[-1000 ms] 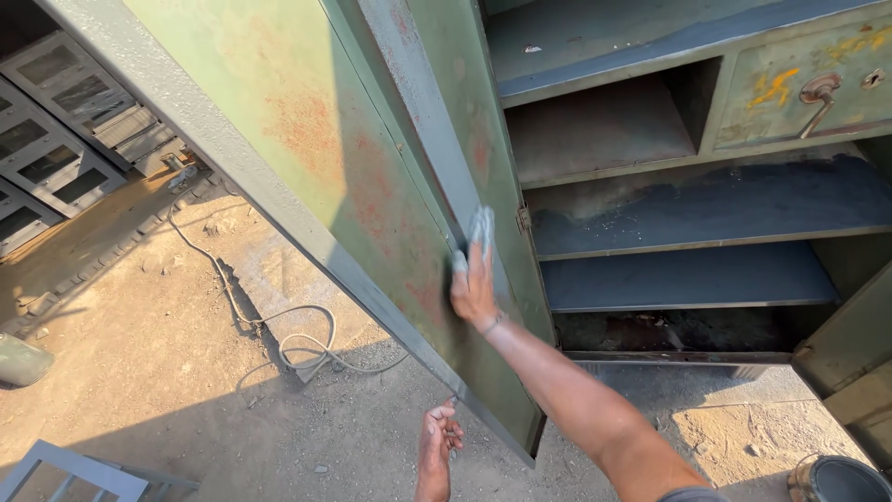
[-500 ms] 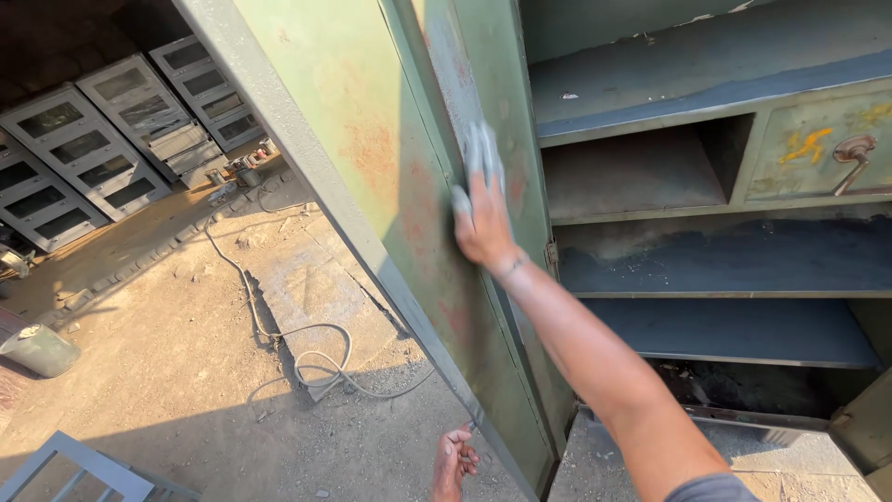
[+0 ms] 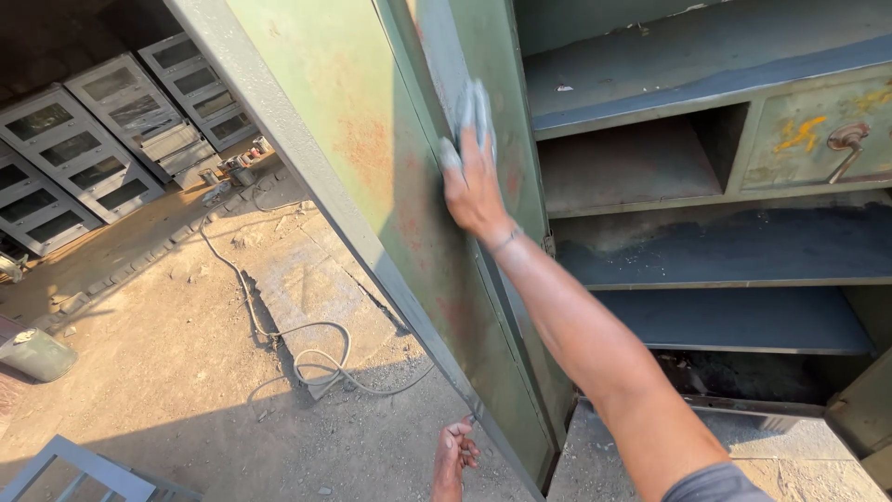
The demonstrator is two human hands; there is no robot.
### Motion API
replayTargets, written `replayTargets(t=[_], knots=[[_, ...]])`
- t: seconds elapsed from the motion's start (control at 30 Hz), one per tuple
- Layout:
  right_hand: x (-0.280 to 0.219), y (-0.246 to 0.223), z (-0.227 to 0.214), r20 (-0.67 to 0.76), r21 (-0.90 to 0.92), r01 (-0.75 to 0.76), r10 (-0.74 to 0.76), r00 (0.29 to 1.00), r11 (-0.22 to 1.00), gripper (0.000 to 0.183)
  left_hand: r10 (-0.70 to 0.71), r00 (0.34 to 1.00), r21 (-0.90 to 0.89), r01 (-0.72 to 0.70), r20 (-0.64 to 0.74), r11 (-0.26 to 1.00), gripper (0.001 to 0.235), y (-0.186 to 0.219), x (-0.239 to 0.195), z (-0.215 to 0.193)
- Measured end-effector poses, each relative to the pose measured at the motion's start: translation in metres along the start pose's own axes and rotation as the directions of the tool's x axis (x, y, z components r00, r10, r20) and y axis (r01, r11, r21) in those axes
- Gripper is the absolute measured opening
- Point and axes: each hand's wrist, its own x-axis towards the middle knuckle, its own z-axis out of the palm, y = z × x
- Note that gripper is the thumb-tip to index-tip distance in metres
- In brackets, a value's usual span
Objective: Painting a metal cabinet with a cloth soaked in paint.
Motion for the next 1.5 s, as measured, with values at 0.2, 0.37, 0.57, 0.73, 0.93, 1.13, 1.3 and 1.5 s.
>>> replayTargets(t=[0.2,0.37,0.57,0.73,0.93,1.13,1.3,1.5], knots=[[0.042,-0.029,0.008,0.024,-0.032,0.154,-0.153,0.988,0.988,0.062,-0.035,0.998,-0.046,0.032,-0.06,0.998,0.068,0.01,-0.005,0.014],[-0.086,0.009,0.006,0.037,-0.129,0.025,-0.02,0.999,0.991,0.071,-0.019,0.998,-0.009,0.018,-0.06,1.0,0.067,0.037,-0.01,0.026],[0.019,-0.025,0.015,-0.024,-0.152,0.06,-0.065,0.998,0.987,0.064,-0.116,0.988,-0.058,0.11,-0.099,0.992,0.065,0.059,-0.02,0.037],[-0.07,-0.013,0.011,-0.093,-0.19,-0.118,0.102,0.99,0.975,0.062,-0.092,0.994,0.006,0.093,-0.055,0.996,0.062,0.081,-0.033,0.052],[-0.261,0.114,0.017,-0.102,-0.111,-0.416,0.406,0.908,0.902,0.06,-0.063,0.998,0.015,0.063,-0.026,0.998,0.059,0.092,-0.032,0.054],[-0.174,0.07,0.006,-0.031,0.03,-0.299,0.3,0.954,0.954,0.059,-0.05,0.998,0.007,0.051,-0.048,0.999,0.06,0.084,-0.031,0.047],[-0.317,0.169,0.016,-0.06,-0.121,-0.489,0.485,0.873,0.864,0.059,-0.06,0.998,0.011,0.06,-0.031,0.998,0.06,0.086,-0.032,0.056],[-0.381,0.223,0.037,-0.078,0.159,-0.821,0.836,0.542,0.548,0.06,-0.113,0.992,0.042,0.116,-0.061,0.992,0.061,0.083,-0.035,0.049]])
